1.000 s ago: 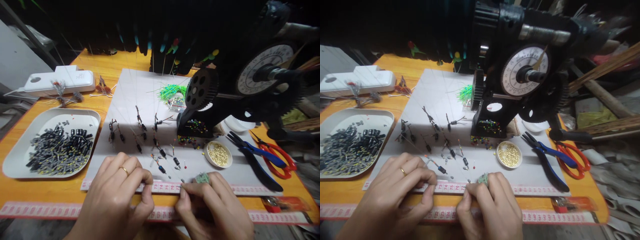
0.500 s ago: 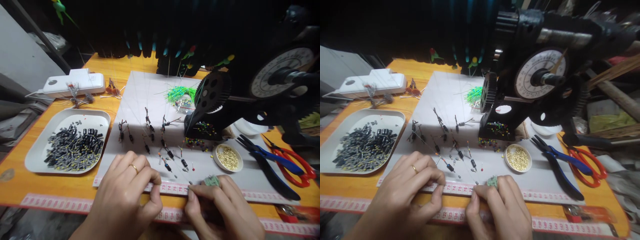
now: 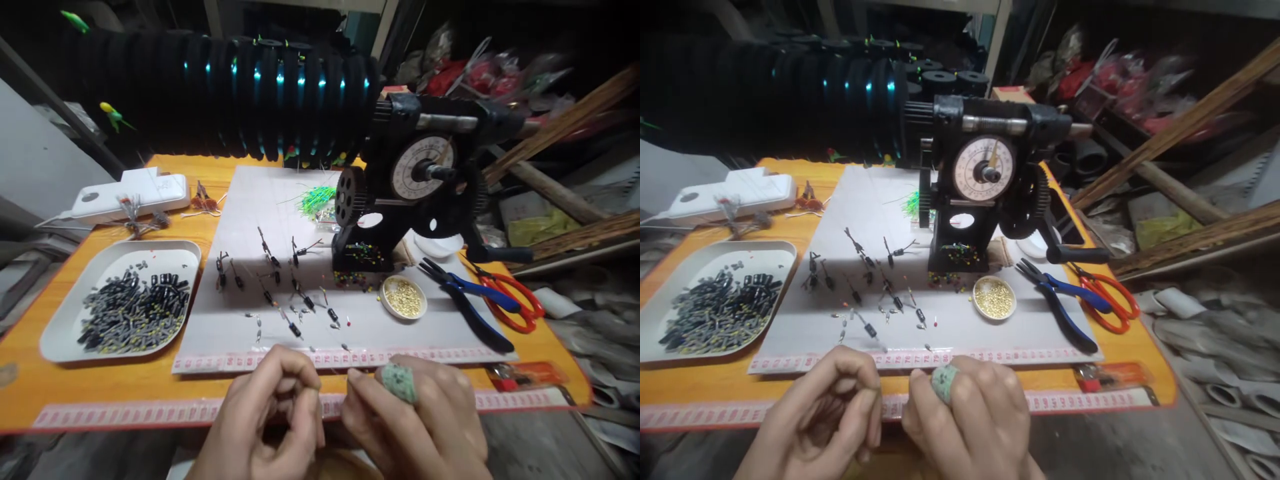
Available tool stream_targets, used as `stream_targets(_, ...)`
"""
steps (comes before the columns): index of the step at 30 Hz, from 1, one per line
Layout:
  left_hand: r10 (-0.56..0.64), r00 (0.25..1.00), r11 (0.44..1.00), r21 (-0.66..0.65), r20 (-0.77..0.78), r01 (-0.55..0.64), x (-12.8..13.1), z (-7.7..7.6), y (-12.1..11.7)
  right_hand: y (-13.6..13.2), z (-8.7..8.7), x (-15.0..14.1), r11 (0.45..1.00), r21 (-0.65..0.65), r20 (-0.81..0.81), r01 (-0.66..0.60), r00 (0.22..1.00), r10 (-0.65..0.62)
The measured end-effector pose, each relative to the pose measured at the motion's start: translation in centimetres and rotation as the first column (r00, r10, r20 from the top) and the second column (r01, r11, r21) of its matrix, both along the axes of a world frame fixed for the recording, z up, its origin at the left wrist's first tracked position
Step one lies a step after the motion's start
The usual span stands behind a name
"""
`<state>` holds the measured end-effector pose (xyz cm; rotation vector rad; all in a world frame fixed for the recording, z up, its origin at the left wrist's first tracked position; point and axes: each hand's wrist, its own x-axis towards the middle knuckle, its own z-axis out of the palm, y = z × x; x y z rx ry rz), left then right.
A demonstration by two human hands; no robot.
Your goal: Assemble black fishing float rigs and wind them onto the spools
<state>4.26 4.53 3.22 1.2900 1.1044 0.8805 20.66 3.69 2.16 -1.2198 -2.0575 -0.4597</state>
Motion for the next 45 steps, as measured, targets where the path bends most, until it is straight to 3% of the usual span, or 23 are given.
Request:
stream_targets(4, -0.033, 0.997, 0.998, 0.048, -0.066, 0.036, -0.5, -0.1, 0.1, 0.4, 0.7, 0.2, 0.997, -0.068, -0.093, -0.020, 0.996, 0.013)
stream_targets(7, -0.005, 0.985, 0.989, 0.146, -0.170, 0.030, -0.6, 0.2, -0.1, 0.3, 1.1, 0.1, 0.959, -0.270, -0.308, -0.091, 0.951, 0.003)
stream_targets(9, 0.010, 0.962, 0.958, 0.277, -0.274, 0.069, -0.6, 0.4, -0.1, 0.0, 1.4, 0.0, 0.923, -0.353, -0.404, -0.152, 0.915, -0.004)
stream_targets(13, -0.002, 0.933, 0.888, 0.429, -0.360, 0.168, -0.7, 0.8, -0.1, -0.4, 2.0, -0.2, 0.915, -0.354, -0.469, -0.194, 0.883, 0.006)
stream_targets(21, -0.210, 0.954, 0.869, 0.405, -0.214, 0.283, -1.9, 0.7, 0.0, -1.0, 1.7, -1.0, 0.919, -0.309, -0.461, -0.244, 0.884, 0.079)
stream_targets(26, -0.224, 0.974, 0.878, 0.426, -0.035, 0.217, -1.6, -0.1, -0.1, -1.4, 1.4, -1.1, 0.914, -0.336, -0.435, -0.226, 0.898, 0.062)
stream_targets(30, -0.220, 0.966, 0.854, 0.452, -0.134, 0.257, -2.1, 0.5, 0.4, -1.2, 1.4, -1.0, 0.912, -0.362, -0.434, -0.193, 0.901, 0.019)
stream_targets(34, -0.149, 0.915, 0.808, 0.487, -0.375, 0.331, -3.1, 1.2, 1.8, -0.4, 0.9, -0.6, 0.928, -0.337, -0.433, -0.160, 0.901, -0.002)
stream_targets(41, 0.104, 0.826, 0.710, 0.623, -0.554, 0.328, -3.1, 0.3, 3.5, 0.4, -0.6, -0.1, 0.932, -0.359, -0.305, -0.054, 0.950, -0.062)
stream_targets(45, 0.153, 0.782, 0.743, 0.593, -0.604, 0.312, -3.3, 0.1, 3.7, 0.4, -0.8, 0.2, 0.921, -0.383, -0.272, -0.064, 0.961, -0.046)
